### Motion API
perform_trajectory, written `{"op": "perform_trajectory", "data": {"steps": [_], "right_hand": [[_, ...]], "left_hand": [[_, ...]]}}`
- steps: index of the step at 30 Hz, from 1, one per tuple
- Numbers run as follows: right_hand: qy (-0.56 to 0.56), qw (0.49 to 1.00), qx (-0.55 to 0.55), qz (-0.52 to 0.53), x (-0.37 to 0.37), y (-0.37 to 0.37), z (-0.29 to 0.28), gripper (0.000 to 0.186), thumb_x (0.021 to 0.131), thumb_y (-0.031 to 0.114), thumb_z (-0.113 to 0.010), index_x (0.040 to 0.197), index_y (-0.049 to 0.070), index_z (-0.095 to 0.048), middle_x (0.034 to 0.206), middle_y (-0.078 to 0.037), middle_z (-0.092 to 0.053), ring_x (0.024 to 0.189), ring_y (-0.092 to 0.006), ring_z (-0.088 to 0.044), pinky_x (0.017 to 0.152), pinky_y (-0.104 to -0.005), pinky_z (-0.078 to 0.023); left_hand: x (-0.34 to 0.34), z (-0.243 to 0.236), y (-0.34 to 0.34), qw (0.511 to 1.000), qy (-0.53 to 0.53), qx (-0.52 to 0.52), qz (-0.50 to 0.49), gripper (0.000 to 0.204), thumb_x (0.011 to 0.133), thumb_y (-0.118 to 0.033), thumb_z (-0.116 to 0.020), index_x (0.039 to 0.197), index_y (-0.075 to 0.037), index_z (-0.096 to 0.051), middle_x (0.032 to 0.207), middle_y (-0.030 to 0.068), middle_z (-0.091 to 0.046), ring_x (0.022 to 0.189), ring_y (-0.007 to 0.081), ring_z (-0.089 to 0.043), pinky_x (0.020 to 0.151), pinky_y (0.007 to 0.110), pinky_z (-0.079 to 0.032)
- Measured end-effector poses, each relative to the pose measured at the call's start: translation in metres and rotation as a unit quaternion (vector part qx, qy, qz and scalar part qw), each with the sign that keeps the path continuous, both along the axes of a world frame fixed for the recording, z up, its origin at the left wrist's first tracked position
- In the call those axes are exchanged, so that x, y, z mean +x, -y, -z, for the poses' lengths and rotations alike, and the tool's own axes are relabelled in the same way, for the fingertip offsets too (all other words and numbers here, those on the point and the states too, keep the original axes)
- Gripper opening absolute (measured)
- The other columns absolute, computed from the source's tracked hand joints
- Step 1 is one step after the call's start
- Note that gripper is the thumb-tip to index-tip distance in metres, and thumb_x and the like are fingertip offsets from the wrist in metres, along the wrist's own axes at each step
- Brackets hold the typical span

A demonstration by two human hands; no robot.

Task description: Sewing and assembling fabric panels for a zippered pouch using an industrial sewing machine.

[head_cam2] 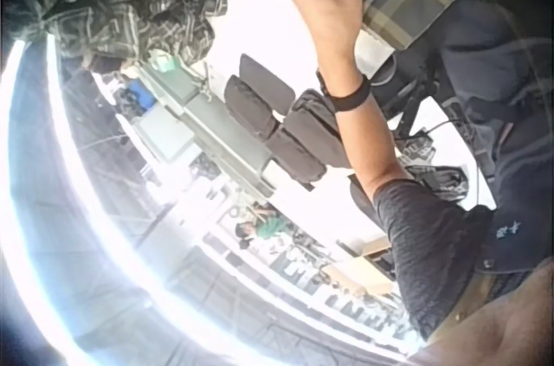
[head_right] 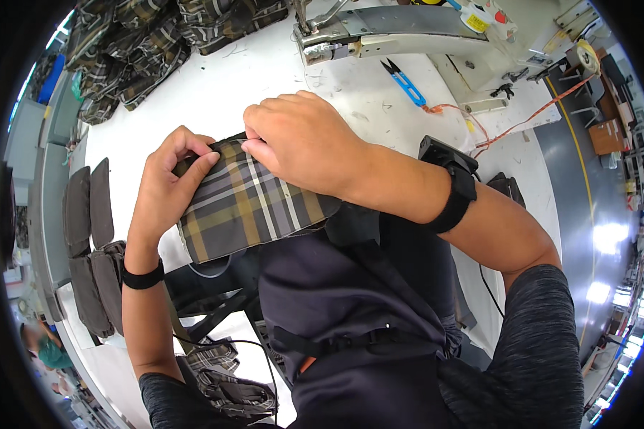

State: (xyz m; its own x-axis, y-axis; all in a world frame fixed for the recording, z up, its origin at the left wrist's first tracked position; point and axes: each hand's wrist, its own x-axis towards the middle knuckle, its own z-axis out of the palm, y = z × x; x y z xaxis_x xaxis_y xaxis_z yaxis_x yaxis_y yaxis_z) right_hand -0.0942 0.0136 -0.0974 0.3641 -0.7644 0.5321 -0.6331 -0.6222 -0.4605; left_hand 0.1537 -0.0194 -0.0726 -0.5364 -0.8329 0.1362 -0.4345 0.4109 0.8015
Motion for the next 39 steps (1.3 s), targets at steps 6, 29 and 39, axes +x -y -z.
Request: {"op": "perform_trajectory", "data": {"steps": [6, 29, 39], "right_hand": [[0.008, 1.000, -0.003, 0.014, 0.002, 0.002, 0.002, 0.018, 0.091, 0.020, -0.075, 0.088, 0.007, -0.062, 0.081, -0.007, -0.067, 0.083, -0.0296, -0.067, 0.078, -0.0439, -0.049], [-0.015, 1.000, 0.014, 0.019, -0.002, -0.005, 0.000, 0.018, 0.092, 0.022, -0.075, 0.090, 0.009, -0.063, 0.083, -0.006, -0.066, 0.086, -0.0296, -0.064, 0.083, -0.0421, -0.046], [0.049, 0.975, 0.217, 0.011, -0.048, -0.009, -0.016, 0.021, 0.094, 0.024, -0.074, 0.096, 0.004, -0.076, 0.097, -0.011, -0.076, 0.091, -0.0283, -0.071, 0.083, -0.0368, -0.054]], "left_hand": [[0.000, 0.001, 0.002, 1.000, -0.006, 0.017, -0.006, 0.013, 0.098, -0.001, -0.071, 0.096, -0.002, -0.059, 0.096, 0.0052, -0.071, 0.089, 0.0115, -0.066, 0.081, 0.028, -0.054], [-0.010, -0.004, 0.004, 0.999, 0.022, 0.039, -0.003, 0.013, 0.097, -0.009, -0.077, 0.105, 0.000, -0.081, 0.095, 0.0075, -0.077, 0.086, 0.0141, -0.068, 0.079, 0.027, -0.053], [-0.009, -0.001, 0.002, 1.000, 0.016, 0.020, 0.002, 0.012, 0.096, -0.006, -0.076, 0.103, 0.002, -0.080, 0.095, 0.0083, -0.076, 0.086, 0.0139, -0.067, 0.080, 0.027, -0.053]]}}
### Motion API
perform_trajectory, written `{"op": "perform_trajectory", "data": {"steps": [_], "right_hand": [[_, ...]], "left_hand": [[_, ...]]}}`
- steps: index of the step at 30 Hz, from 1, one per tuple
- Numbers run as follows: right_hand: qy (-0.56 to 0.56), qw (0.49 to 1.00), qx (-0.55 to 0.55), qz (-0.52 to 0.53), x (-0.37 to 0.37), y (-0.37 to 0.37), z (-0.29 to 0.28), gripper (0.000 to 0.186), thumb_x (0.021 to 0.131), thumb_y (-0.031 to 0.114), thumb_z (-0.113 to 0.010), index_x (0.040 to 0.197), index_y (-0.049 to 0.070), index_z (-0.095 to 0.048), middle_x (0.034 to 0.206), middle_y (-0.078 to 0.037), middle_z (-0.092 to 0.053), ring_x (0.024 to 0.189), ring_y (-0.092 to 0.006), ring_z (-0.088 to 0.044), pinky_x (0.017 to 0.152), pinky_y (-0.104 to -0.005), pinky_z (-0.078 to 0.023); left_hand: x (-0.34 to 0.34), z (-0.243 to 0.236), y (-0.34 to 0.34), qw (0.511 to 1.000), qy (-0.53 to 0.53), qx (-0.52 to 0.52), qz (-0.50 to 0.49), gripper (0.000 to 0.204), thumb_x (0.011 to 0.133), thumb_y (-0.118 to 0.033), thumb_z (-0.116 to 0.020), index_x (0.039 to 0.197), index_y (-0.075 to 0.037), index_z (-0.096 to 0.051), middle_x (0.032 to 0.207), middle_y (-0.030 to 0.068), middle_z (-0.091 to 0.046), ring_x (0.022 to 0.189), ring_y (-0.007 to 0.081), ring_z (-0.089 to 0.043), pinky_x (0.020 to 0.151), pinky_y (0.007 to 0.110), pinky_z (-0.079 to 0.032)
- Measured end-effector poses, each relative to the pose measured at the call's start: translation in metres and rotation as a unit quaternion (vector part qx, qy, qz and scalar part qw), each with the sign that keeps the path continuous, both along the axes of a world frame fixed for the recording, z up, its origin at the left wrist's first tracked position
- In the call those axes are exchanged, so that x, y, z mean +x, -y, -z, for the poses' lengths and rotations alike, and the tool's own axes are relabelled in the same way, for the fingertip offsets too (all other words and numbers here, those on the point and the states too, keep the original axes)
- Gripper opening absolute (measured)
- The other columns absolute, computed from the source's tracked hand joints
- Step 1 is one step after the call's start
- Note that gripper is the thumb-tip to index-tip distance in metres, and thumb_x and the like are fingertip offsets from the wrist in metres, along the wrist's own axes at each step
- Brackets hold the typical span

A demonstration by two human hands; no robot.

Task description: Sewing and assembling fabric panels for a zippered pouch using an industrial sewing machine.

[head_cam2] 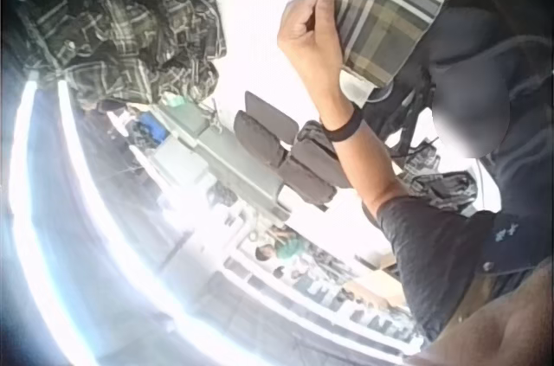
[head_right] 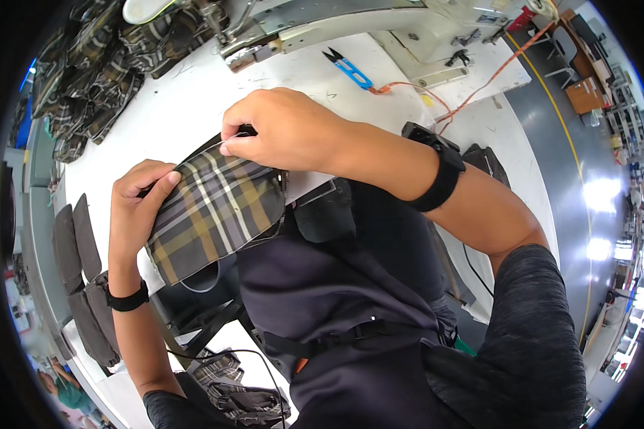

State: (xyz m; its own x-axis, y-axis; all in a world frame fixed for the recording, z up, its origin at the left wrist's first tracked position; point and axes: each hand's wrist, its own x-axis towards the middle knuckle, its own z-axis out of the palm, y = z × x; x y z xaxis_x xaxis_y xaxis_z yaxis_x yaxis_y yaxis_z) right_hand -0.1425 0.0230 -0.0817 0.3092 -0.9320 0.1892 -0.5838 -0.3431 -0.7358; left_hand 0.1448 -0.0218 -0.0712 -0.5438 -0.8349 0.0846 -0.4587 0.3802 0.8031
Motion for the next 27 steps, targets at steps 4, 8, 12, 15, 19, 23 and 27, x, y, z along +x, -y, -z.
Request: {"op": "perform_trajectory", "data": {"steps": [4, 8, 12, 15, 19, 23, 27], "right_hand": [[0.027, 1.000, -0.004, 0.011, -0.002, -0.002, 0.007, 0.021, 0.094, 0.023, -0.073, 0.098, 0.004, -0.078, 0.099, -0.012, -0.077, 0.093, -0.0288, -0.071, 0.084, -0.0370, -0.055], [0.034, 0.996, -0.076, 0.031, -0.003, -0.005, 0.015, 0.021, 0.092, 0.022, -0.072, 0.095, 0.003, -0.079, 0.092, -0.014, -0.076, 0.089, -0.0331, -0.071, 0.082, -0.0413, -0.055], [0.048, 0.993, -0.096, 0.053, -0.002, -0.007, 0.015, 0.021, 0.090, 0.022, -0.071, 0.087, 0.002, -0.077, 0.082, -0.016, -0.074, 0.083, -0.0369, -0.070, 0.078, -0.0462, -0.055], [-0.001, 0.995, -0.067, 0.067, -0.001, -0.013, 0.010, 0.019, 0.092, 0.022, -0.075, 0.093, 0.002, -0.076, 0.094, -0.012, -0.075, 0.091, -0.0305, -0.069, 0.082, -0.0398, -0.054], [-0.008, 0.979, -0.196, 0.055, -0.002, -0.012, 0.021, 0.018, 0.092, 0.020, -0.076, 0.091, 0.002, -0.074, 0.092, -0.011, -0.073, 0.090, -0.0313, -0.068, 0.082, -0.0405, -0.054], [0.012, 0.980, -0.195, 0.042, -0.002, -0.017, 0.019, 0.017, 0.092, 0.018, -0.069, 0.086, 0.002, -0.071, 0.088, -0.016, -0.073, 0.090, -0.0361, -0.068, 0.086, -0.0454, -0.053], [0.000, 0.980, -0.197, 0.035, -0.004, -0.016, 0.020, 0.017, 0.092, 0.019, -0.070, 0.087, 0.002, -0.069, 0.086, -0.014, -0.071, 0.088, -0.0356, -0.067, 0.084, -0.0462, -0.053]], "left_hand": [[0.002, 0.002, 0.000, 1.000, -0.013, 0.007, -0.014, 0.012, 0.096, -0.007, -0.077, 0.104, 0.003, -0.079, 0.096, 0.0071, -0.076, 0.086, 0.0132, -0.066, 0.080, 0.027, -0.052], [0.001, 0.002, 0.001, 1.000, -0.004, -0.002, -0.012, 0.012, 0.096, -0.007, -0.077, 0.104, 0.002, -0.079, 0.096, 0.0069, -0.076, 0.087, 0.0134, -0.066, 0.080, 0.027, -0.052], [-0.001, 0.001, -0.002, 1.000, 0.009, -0.008, -0.020, 0.012, 0.096, -0.007, -0.078, 0.103, 0.002, -0.079, 0.096, 0.0072, -0.076, 0.088, 0.0138, -0.067, 0.082, 0.027, -0.052], [-0.004, 0.001, -0.004, 1.000, 0.005, -0.025, -0.015, 0.012, 0.095, -0.006, -0.078, 0.103, 0.002, -0.079, 0.096, 0.0077, -0.076, 0.088, 0.0148, -0.067, 0.082, 0.027, -0.052], [-0.004, -0.004, -0.008, 0.998, 0.017, -0.062, -0.015, 0.011, 0.095, -0.005, -0.078, 0.103, 0.002, -0.079, 0.096, 0.0083, -0.076, 0.088, 0.0162, -0.068, 0.082, 0.028, -0.053], [-0.004, -0.002, -0.010, 0.996, 0.018, -0.089, -0.005, 0.011, 0.094, -0.004, -0.077, 0.103, 0.003, -0.079, 0.096, 0.0091, -0.076, 0.088, 0.0174, -0.069, 0.081, 0.028, -0.053], [-0.006, -0.002, -0.010, 0.995, 0.022, -0.093, -0.003, 0.010, 0.094, -0.002, -0.077, 0.103, 0.002, -0.079, 0.095, 0.0096, -0.076, 0.087, 0.0180, -0.069, 0.080, 0.029, -0.054]]}}
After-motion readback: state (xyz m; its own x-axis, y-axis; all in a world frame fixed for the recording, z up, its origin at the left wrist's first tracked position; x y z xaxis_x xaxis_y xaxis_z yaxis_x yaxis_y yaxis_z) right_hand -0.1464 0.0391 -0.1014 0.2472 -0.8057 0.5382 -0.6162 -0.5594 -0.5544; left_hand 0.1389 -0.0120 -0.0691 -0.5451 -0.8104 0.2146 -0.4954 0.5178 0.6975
